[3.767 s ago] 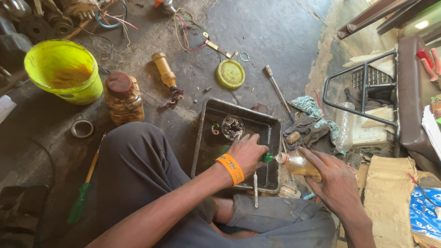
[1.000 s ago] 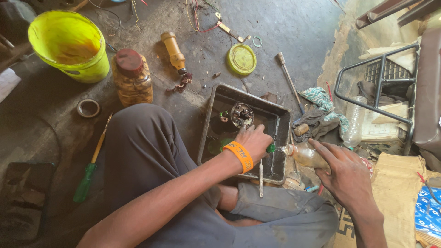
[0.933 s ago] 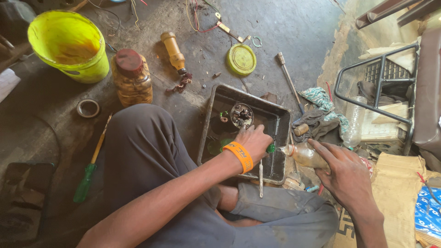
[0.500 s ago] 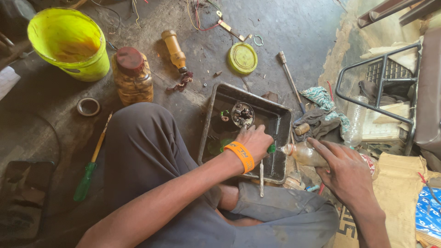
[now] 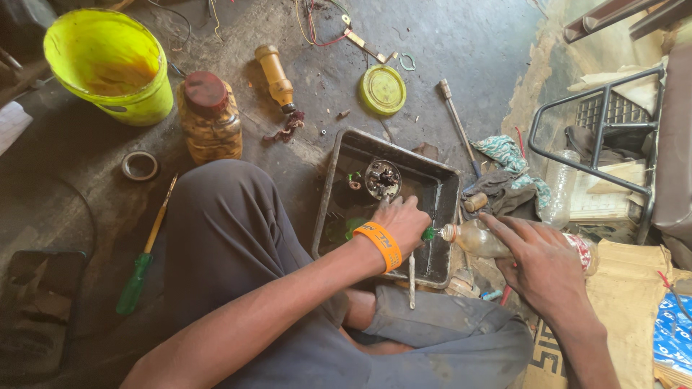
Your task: The person sits on the floor of a repair workshop and pours liquid from a green plastic bottle over a cylindrical metal component held in a black tray, rotating it to rinse different sides. They occasionally pick up the part, reposition it, and use a small brush on it while continuing to pour liquid over it.
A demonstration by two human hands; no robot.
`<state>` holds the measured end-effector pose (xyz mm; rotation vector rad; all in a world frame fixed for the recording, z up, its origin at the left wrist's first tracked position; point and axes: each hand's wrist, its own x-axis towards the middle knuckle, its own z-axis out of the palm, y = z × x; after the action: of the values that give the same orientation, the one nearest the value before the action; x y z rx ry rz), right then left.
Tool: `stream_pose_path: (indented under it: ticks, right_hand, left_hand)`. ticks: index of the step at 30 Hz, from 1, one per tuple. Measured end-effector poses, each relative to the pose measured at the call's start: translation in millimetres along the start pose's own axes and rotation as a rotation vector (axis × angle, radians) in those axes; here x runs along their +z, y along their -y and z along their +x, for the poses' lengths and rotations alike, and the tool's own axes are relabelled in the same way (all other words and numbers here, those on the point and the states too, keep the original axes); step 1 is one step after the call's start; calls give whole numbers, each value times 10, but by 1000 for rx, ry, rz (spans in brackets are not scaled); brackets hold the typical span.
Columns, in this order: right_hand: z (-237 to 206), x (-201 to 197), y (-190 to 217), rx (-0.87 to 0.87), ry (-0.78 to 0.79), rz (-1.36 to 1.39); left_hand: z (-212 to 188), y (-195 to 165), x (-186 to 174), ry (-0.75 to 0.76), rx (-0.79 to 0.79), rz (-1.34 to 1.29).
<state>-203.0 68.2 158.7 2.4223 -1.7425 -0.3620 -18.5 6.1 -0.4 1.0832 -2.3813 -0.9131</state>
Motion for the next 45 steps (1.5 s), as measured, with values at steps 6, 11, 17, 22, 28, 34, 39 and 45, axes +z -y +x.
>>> stream_pose_path:
  ticks: [6,11,17,22,28,34,39,45]
  right_hand:
    - [45,-56,39,-10,38,-29]
    - [93,-72,61,-45,34,-65]
    - [154,-113,102,-83,79,-159]
    - [187,-160,152,-124,82,-211]
    - [248,-223,240,-151,106,-292]
    - [310,-349,392,-196,150,-386]
    - [352,-419,546,-191,216,-434]
    - [263,-143,281,-110,173,-136]
  left_hand:
    - [7,-1,18,4,0,0]
    - [5,-10,0,9,-9,2]
    - [-6,-27,-28,18,-5,5]
    - [-10,-24,-15,24,4,16]
    - [-2,-22,5,15,3,19]
    - [-7,-13,19,28,0,16]
    - [-36,10,26,17,4,7]
    - [-104,74,-29,-87,56,-25]
